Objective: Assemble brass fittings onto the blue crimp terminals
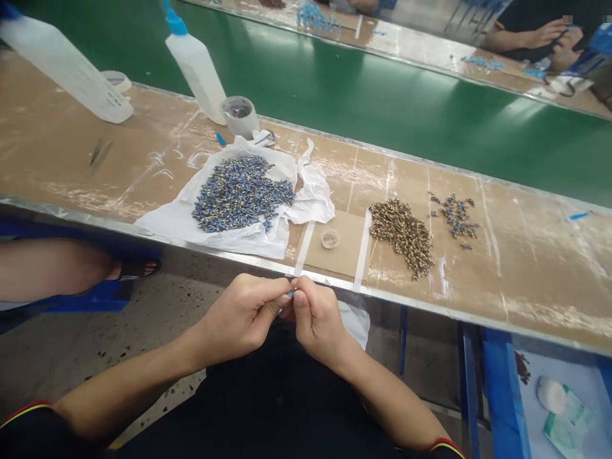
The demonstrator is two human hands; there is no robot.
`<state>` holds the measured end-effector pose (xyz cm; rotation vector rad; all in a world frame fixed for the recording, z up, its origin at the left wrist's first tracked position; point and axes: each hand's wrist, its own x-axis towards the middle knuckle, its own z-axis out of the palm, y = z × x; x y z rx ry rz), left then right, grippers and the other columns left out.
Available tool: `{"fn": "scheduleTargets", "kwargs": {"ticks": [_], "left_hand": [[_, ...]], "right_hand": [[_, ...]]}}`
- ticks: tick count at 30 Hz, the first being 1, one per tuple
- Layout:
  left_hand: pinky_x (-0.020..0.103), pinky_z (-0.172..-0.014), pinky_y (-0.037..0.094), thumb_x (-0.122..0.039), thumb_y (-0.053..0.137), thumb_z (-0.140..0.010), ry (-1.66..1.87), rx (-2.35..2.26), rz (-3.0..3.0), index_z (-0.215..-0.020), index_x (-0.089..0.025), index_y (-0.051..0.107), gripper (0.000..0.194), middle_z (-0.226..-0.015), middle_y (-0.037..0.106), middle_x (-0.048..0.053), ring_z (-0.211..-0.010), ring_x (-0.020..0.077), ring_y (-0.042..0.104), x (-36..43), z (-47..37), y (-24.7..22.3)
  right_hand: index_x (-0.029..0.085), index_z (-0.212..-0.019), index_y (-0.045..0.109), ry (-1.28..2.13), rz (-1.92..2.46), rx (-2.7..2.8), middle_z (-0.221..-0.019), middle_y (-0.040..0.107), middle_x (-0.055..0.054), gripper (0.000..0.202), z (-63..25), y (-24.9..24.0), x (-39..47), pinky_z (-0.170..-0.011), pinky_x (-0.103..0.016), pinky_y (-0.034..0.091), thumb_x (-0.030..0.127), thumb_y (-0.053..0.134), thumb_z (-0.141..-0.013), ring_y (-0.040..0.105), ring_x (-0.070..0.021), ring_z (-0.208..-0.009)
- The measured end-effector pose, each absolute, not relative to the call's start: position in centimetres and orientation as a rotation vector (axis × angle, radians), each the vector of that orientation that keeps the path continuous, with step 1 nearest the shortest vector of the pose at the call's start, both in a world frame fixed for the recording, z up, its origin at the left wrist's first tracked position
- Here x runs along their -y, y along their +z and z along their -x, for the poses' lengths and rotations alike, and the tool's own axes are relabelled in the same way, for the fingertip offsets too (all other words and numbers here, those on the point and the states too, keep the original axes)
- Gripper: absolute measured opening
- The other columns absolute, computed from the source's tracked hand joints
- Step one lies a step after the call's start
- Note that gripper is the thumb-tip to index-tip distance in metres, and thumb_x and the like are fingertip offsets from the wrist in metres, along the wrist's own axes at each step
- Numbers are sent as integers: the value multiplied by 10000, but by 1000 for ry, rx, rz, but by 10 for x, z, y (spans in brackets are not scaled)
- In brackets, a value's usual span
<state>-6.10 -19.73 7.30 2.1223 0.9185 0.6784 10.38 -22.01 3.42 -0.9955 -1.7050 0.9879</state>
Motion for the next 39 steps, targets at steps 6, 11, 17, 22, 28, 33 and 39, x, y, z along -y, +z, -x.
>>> {"fn": "scheduleTargets", "kwargs": {"ticks": [6, 11, 17, 22, 28, 33, 39], "left_hand": [[250, -556, 326, -104, 410, -922, 647, -984, -2154, -749, -177, 496, 206, -624, 554, -12, -538, 117, 488, 179, 64, 75], [211, -600, 370, -149, 411, -983, 617, -866, -1952, -754, -160, 532, 259, -651, 563, -16, -581, 89, 512, 154, 59, 77], [187, -567, 382, -254, 420, -1020, 600, -813, -1613, -727, -150, 555, 340, -597, 512, -35, -536, 65, 486, 140, 48, 68], [229, -613, 409, -335, 411, -1026, 550, -835, -1447, -730, -146, 553, 380, -623, 539, -9, -595, 101, 532, 138, 41, 63], [260, -633, 426, -388, 397, -1024, 563, -807, -1170, -802, -147, 563, 368, -563, 499, -17, -617, 132, 535, 139, 35, 58], [240, -591, 389, -346, 362, -1033, 527, -890, -1372, -791, -157, 526, 348, -592, 493, -23, -571, 108, 476, 139, 33, 57], [262, -629, 408, -177, 385, -995, 532, -847, -2082, -873, -155, 544, 201, -764, 617, 33, -663, 142, 542, 137, 16, 58]], "right_hand": [[226, -835, 459, 1091, 970, 1722, -634, 593, 6, 278, -103, 31, 196, -551, -240, 432, 307, 299, -1047, 568, -127, -540], [219, -802, 470, 1276, 931, 1593, -674, 612, -4, 304, -113, 33, 180, -570, -242, 454, 311, 319, -1049, 578, -120, -569], [205, -764, 453, 1447, 901, 1268, -636, 533, 12, 381, -117, 34, 172, -552, -244, 451, 395, 295, -1054, 548, -109, -552], [200, -767, 449, 1527, 884, 1097, -628, 516, 14, 394, -120, 29, 171, -500, -234, 431, 442, 310, -1045, 526, -104, -530], [199, -782, 468, 1502, 968, 1097, -636, 514, 16, 378, -125, 28, 171, -530, -247, 442, 439, 331, -1041, 517, -106, -541], [211, -867, 466, 1426, 1103, 1140, -722, 521, 12, 250, -127, 27, 176, -615, -262, 456, 404, 420, -1020, 514, -119, -628], [242, -1004, 543, 1160, 1275, 1091, -950, 515, -30, 90, -137, 27, 185, -711, -269, 460, 304, 580, -949, 535, -161, -851]]}}
